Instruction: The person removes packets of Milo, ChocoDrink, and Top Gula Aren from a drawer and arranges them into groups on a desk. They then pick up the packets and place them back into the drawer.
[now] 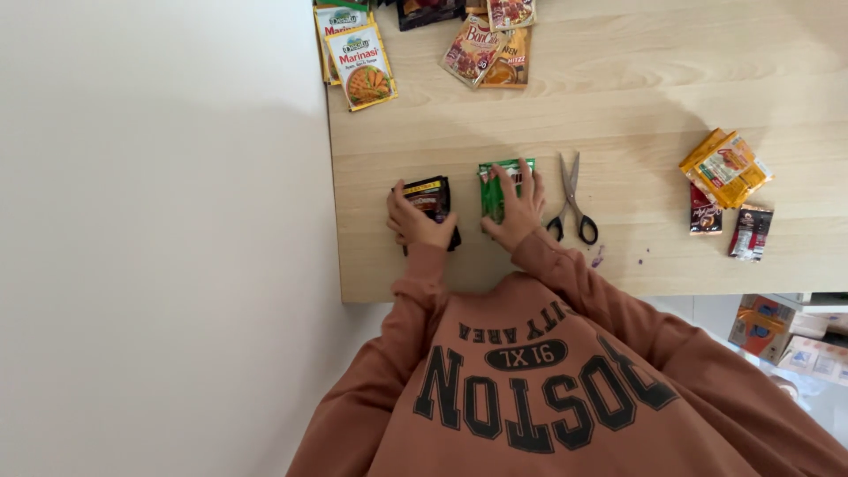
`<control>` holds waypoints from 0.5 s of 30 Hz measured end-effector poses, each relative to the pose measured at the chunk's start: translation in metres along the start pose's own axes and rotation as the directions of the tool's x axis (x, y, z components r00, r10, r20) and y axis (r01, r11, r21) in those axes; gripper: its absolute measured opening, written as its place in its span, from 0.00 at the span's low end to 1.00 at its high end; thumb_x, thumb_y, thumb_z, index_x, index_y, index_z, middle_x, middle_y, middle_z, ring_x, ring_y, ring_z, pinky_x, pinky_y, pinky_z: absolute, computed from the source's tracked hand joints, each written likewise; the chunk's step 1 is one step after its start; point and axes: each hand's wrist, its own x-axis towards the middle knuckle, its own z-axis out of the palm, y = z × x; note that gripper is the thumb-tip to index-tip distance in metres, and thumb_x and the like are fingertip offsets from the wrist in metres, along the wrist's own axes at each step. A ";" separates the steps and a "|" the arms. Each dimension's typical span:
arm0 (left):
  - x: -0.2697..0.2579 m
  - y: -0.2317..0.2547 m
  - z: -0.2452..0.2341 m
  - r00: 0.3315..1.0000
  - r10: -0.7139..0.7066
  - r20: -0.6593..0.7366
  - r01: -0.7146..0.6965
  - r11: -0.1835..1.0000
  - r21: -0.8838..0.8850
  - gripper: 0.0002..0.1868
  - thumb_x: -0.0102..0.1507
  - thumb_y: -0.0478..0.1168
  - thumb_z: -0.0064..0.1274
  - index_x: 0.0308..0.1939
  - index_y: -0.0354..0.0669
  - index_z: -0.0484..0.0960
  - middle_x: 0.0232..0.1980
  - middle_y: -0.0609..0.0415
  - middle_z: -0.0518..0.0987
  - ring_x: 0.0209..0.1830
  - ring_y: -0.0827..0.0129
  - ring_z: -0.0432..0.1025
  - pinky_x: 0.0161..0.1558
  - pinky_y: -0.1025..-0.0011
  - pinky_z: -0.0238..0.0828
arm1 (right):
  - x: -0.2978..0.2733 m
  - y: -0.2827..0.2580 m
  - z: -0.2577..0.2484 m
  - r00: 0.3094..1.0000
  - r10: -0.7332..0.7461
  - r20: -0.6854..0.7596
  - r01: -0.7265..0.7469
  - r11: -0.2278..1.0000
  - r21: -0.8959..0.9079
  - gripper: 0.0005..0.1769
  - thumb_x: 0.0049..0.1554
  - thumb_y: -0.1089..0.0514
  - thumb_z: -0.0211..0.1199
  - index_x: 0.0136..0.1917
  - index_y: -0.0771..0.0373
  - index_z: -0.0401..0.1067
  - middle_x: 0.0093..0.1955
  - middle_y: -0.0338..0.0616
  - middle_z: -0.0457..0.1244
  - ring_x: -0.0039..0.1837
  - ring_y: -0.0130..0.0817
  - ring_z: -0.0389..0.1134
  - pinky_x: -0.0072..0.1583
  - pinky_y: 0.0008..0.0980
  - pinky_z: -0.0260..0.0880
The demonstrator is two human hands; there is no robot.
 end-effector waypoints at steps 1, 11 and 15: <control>0.003 -0.011 -0.004 0.999 0.049 -0.001 -0.049 0.996 -0.076 0.62 0.45 0.45 0.75 0.77 0.61 0.51 0.79 0.47 0.52 0.75 0.39 0.49 0.65 0.33 0.53 | -0.001 0.006 0.001 0.999 -0.023 -0.028 0.024 0.999 0.031 0.56 0.43 0.51 0.75 0.80 0.36 0.54 0.85 0.52 0.38 0.82 0.71 0.39 0.72 0.75 0.50; -0.010 -0.009 0.023 0.987 0.155 -0.031 -0.143 0.958 0.250 0.55 0.52 0.50 0.70 0.76 0.70 0.51 0.82 0.39 0.39 0.76 0.32 0.41 0.64 0.27 0.42 | 0.005 -0.008 0.007 0.996 0.036 0.085 -0.019 0.980 -0.197 0.53 0.54 0.43 0.70 0.84 0.38 0.43 0.85 0.57 0.30 0.77 0.80 0.40 0.65 0.78 0.53; -0.014 -0.005 0.023 0.979 0.202 -0.034 -0.176 0.916 0.361 0.49 0.60 0.52 0.64 0.77 0.72 0.49 0.83 0.37 0.33 0.79 0.30 0.35 0.64 0.26 0.39 | 0.009 -0.019 0.012 0.991 0.071 0.111 -0.032 0.947 -0.319 0.52 0.58 0.39 0.65 0.85 0.36 0.38 0.87 0.56 0.26 0.77 0.82 0.41 0.66 0.78 0.55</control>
